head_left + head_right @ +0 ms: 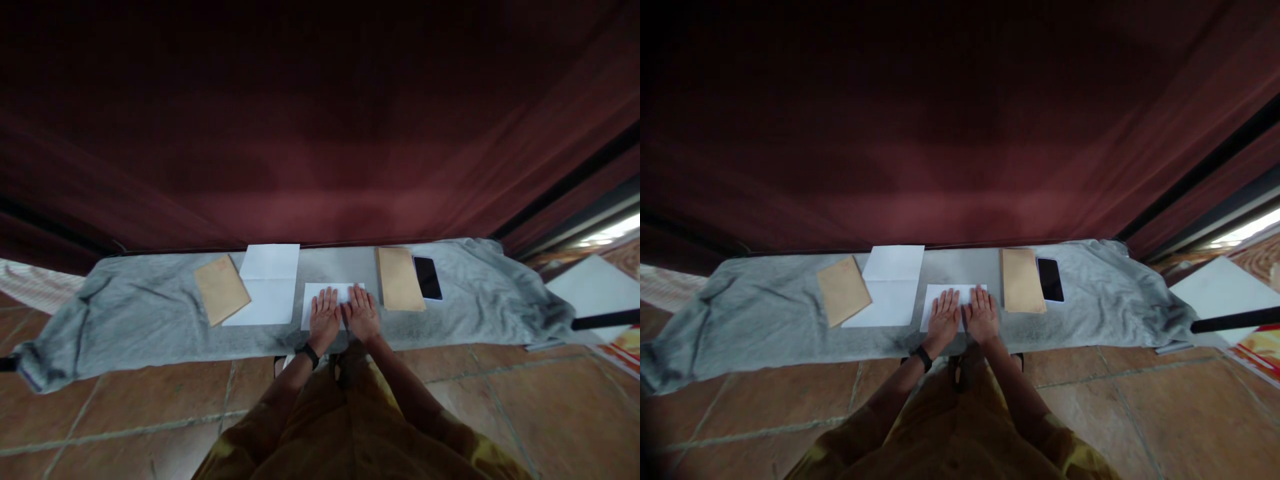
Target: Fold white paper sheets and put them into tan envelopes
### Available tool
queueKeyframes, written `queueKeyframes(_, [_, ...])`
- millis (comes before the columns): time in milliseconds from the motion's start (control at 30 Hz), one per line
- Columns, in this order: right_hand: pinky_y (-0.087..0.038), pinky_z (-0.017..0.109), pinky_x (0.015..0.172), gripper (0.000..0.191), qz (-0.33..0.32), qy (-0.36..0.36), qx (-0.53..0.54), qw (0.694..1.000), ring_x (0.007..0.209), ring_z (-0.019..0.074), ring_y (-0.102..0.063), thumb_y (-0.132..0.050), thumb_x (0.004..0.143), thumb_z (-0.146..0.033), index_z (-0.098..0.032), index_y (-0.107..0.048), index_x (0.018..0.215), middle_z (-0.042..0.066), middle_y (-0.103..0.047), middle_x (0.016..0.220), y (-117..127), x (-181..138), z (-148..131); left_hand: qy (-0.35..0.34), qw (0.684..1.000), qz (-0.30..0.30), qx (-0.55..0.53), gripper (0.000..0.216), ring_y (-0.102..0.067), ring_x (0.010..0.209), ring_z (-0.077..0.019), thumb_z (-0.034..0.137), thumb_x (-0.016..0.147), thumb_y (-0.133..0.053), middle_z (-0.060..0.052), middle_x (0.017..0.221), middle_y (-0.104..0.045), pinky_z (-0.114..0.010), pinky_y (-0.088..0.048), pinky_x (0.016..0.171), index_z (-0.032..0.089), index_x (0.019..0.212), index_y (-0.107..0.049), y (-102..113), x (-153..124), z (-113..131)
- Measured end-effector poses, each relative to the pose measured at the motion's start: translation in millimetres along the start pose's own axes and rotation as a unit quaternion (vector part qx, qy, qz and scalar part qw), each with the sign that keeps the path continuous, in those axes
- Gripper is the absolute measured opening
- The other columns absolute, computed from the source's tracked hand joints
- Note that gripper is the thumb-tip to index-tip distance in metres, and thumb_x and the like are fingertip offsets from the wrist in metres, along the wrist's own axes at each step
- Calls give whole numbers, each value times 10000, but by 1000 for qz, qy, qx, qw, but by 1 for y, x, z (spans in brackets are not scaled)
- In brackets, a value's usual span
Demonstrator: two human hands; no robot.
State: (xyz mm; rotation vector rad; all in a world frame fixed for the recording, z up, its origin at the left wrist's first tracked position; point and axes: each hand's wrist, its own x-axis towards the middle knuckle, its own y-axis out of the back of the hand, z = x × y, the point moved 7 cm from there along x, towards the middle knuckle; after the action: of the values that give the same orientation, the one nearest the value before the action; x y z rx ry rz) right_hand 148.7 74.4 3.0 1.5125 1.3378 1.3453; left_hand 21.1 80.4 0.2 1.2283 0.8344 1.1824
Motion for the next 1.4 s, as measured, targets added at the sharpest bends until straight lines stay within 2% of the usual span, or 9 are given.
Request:
queueKeyframes(100, [-236, 468, 1215, 548, -14, -6, 1, 1000, 1484, 275, -357, -356, 1044, -322, -126, -384, 1555, 143, -388, 1610, 0, 1, -1, -26, 999, -16, -26, 556, -226, 1548, -267, 239, 1010, -330, -91, 1629, -362, -533, -219, 1257, 154, 1558, -376, -5, 16, 9])
queueKeyframes(233, [-238, 477, 1217, 557, -17, -10, 6, 1000, 1480, 287, -365, -388, 1036, -344, -113, -404, 1543, 161, -405, 1597, 1, 2, -1, -29, 999, -5, -43, 560, -243, 1543, -251, 267, 1016, -322, -90, 1615, -391, -528, -210, 1261, 162, 1564, -365, -2, 28, 0])
queueKeyframes(467, [-238, 498, 1213, 545, 16, -2, 21, 1000, 1465, 290, -385, -368, 1042, -340, -116, -414, 1537, 161, -417, 1590, 3, 0, -1, -28, 999, 5, -23, 555, -241, 1544, -253, 308, 1027, -335, -82, 1625, -376, -511, -199, 1264, 177, 1565, -367, 11, 14, -19])
queueKeyframes(600, [-217, 535, 1217, 516, -5, -8, 26, 1000, 1460, 299, -391, -347, 1052, -325, -115, -451, 1512, 151, -453, 1570, 4, 8, -7, -33, 999, 3, -10, 533, -239, 1544, -269, 306, 1025, -356, -75, 1633, -364, -524, -210, 1255, 213, 1547, -405, 15, 9, -18])
queueKeyframes(733, [-261, 507, 1208, 475, -41, 50, 52, 997, 1441, 268, -422, -349, 1055, -306, -196, -485, 1496, 89, -468, 1571, 3, 18, -28, -41, 999, 4, -4, 531, -240, 1543, -273, 250, 1009, -375, -64, 1639, -356, -540, -219, 1247, 253, 1537, -426, 17, 9, -17])
queueKeyframes(867, [-269, 524, 1198, 471, -33, 61, 49, 996, 1434, 287, -427, -372, 1049, -318, -208, -492, 1491, 92, -448, 1583, 1, 21, -34, -39, 999, 1, -8, 543, -241, 1543, -270, 242, 1008, -367, -61, 1630, -372, -545, -222, 1247, 258, 1549, -406, 15, 9, -18])
queueKeyframes(1067, [-269, 503, 1194, 519, 9, -2, 25, 1000, 1446, 291, -407, -371, 1048, -352, -156, -442, 1523, 137, -448, 1577, 2, 13, -12, -29, 999, 5, -19, 551, -247, 1542, -253, 262, 1009, -351, -59, 1629, -373, -524, -224, 1254, 232, 1558, -386, 15, 9, -20])
queueKeyframes(1233, [-294, 472, 1176, 585, 27, -40, 12, 999, 1436, 301, -403, -354, 1039, -378, -74, -394, 1536, 183, -451, 1566, 6, -7, 11, -35, 999, 25, -20, 558, -242, 1544, -249, 274, 1011, -357, -60, 1620, -390, -512, -212, 1258, 225, 1566, -367, 15, 8, -20])
queueKeyframes(1400, [-381, 508, 1059, 557, 13, -111, 30, 993, 1310, 345, -487, -366, 1005, -323, -114, -427, 1519, 191, -522, 1496, 10, -32, 27, -34, 999, 33, -21, 548, -230, 1547, -257, 279, 1013, -363, -68, 1625, -381, -513, -197, 1263, 207, 1556, -384, 16, 6, -18])
